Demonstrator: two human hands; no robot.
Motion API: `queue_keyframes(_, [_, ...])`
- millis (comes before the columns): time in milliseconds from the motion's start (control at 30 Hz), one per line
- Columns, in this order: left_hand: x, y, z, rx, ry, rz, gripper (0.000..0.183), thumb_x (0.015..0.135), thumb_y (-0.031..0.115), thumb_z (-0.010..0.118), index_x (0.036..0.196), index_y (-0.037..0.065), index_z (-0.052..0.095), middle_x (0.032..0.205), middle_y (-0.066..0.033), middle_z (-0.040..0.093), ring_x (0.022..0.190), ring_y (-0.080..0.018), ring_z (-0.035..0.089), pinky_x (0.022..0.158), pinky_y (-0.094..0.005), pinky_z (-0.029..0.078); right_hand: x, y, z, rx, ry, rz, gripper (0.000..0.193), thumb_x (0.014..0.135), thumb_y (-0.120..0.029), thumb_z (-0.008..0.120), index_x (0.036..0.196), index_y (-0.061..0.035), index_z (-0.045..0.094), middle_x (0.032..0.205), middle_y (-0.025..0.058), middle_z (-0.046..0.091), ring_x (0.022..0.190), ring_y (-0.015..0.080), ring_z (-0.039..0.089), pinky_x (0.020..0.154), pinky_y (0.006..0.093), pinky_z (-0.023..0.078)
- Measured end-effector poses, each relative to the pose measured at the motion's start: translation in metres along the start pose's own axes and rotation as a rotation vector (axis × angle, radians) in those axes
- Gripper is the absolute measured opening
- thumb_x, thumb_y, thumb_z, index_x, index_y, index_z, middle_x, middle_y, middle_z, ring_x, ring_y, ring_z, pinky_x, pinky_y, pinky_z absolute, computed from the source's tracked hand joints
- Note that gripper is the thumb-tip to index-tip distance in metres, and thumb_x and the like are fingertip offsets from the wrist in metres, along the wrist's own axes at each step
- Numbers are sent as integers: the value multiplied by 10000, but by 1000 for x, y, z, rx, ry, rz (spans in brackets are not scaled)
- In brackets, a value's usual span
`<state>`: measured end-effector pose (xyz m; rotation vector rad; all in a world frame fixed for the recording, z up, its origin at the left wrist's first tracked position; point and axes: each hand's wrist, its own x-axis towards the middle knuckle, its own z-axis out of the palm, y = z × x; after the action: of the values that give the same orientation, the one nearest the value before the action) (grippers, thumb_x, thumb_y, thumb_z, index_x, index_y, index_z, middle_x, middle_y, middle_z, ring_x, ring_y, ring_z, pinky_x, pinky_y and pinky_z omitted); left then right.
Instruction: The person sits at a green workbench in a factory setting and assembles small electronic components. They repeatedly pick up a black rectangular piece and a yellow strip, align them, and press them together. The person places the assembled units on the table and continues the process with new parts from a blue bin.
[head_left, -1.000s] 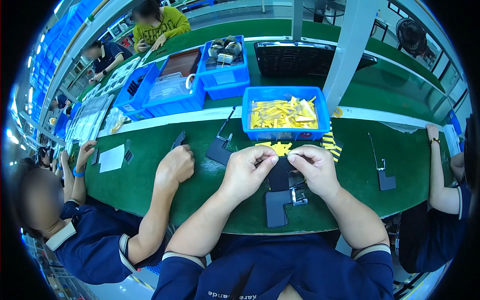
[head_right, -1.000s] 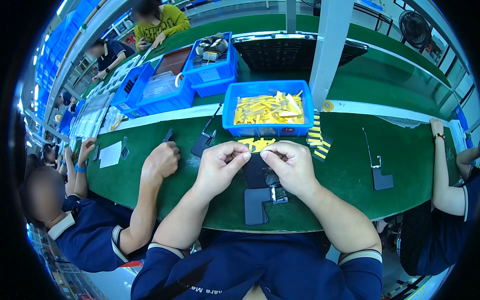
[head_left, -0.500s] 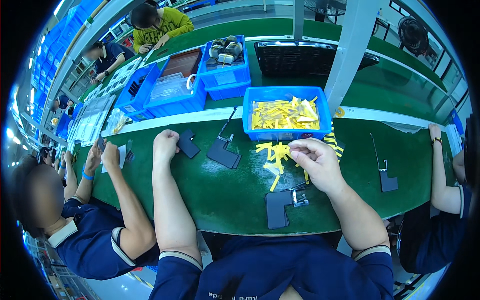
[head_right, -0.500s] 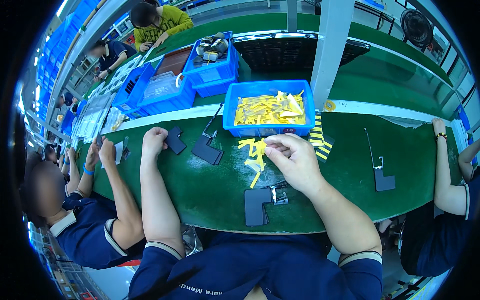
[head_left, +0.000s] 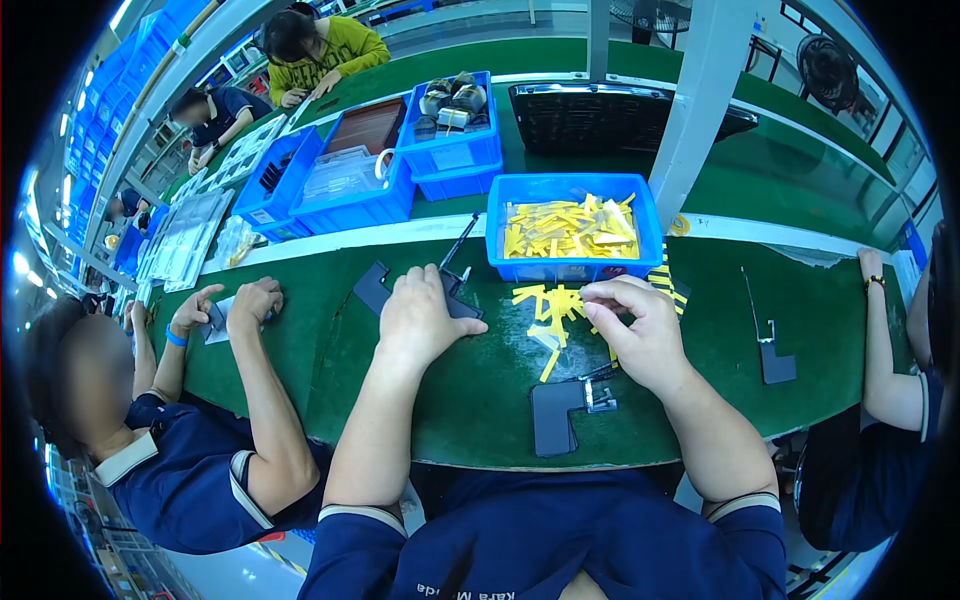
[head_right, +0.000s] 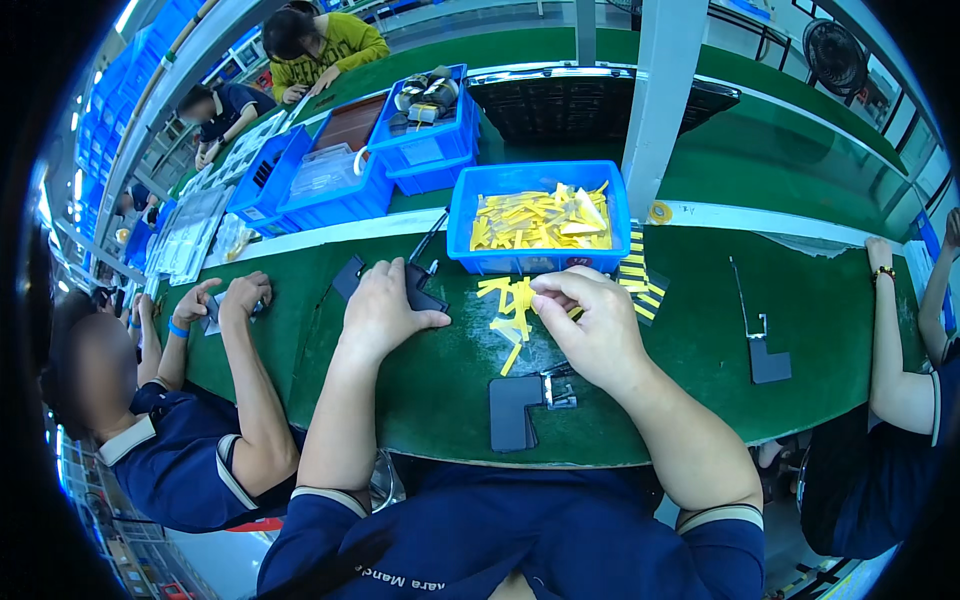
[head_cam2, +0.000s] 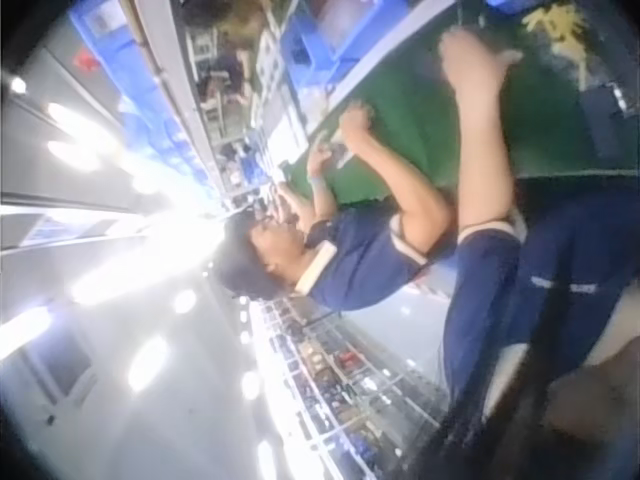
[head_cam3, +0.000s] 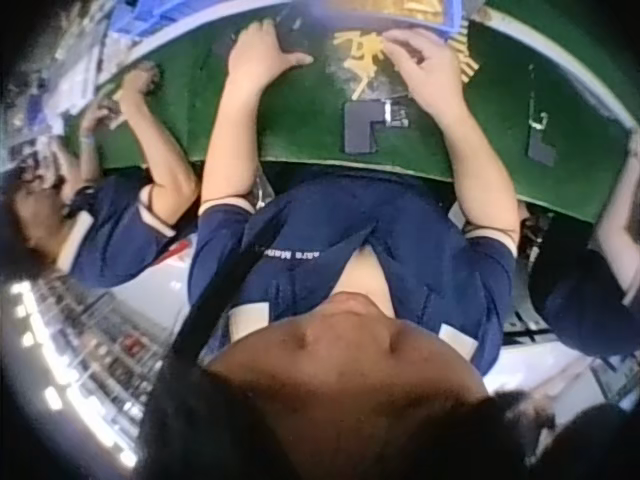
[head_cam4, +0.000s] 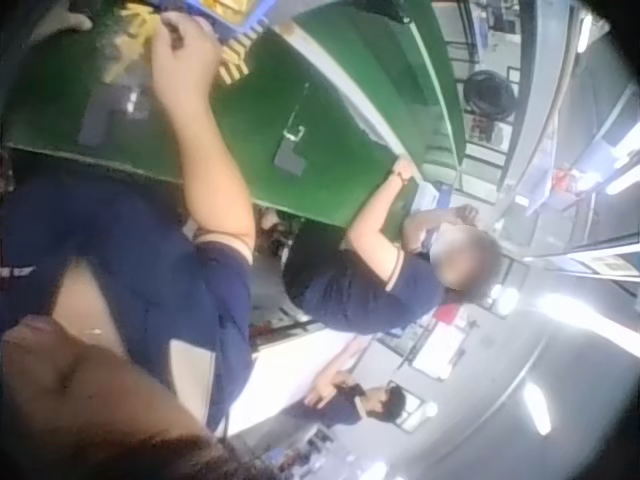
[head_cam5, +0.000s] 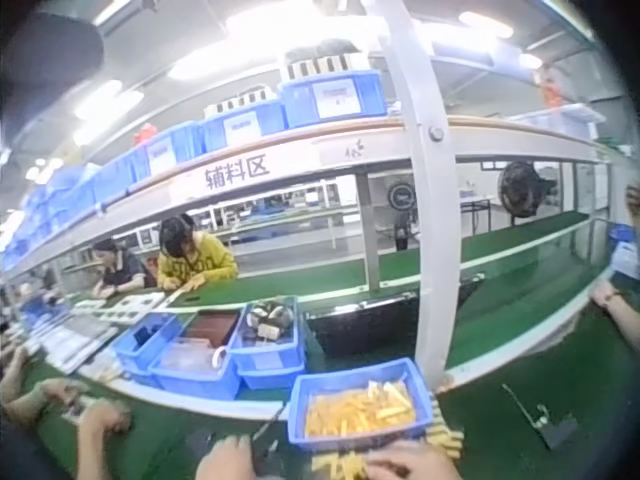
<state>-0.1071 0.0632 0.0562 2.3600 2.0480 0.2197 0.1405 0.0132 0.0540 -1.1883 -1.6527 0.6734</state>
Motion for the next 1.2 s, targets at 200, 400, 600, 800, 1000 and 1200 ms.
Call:
queue_keyframes(200, [11,-21,-2,-819,193,-25,198,792,15,633,976,-40,582,831,-99,649,715,-138,635,672,-269,495,-2,-4,2,-43,40,-146,144,764,-18,638,904,11,648,834,112,635,698,214,618,635,302,488])
queue_keyframes(400, [-18,35,-14,-1274,-19,232,182,861,46,587,1024,-16,534,828,-67,659,757,-113,630,686,-253,494,-1,-24,1,-296,236,-538,258,680,29,660,932,-14,629,906,101,624,849,274,595,783,378,466])
queue_keyframes(600, [-31,67,-16,-1006,-96,393,189,838,87,636,988,-2,565,822,-69,664,758,-106,646,656,-242,488,-2,-17,-3,-301,158,-441,154,682,-12,691,825,-71,693,792,53,654,875,246,620,923,442,426])
queue_keyframes(800, [-32,70,-6,-1001,-108,393,213,838,100,639,1001,-10,557,825,-82,662,761,-123,655,650,-252,489,0,-11,-5,-271,91,-408,130,666,-12,697,782,-57,662,726,63,636,752,214,620,885,460,446])
queue_keyframes(1000, [-33,74,5,-1140,-247,270,203,875,52,584,1059,-12,527,799,-16,624,726,-42,559,626,-201,439,-5,-22,2,-676,92,-491,150,676,-59,663,813,-9,631,733,93,568,785,243,578,923,466,409])
queue_keyframes(1200, [-28,68,19,-1392,-147,248,189,878,42,559,1044,-28,502,798,-82,653,711,-82,596,622,-248,474,-7,-23,10,-513,117,-526,140,721,-75,641,839,1,634,755,104,564,803,259,572,848,431,445])
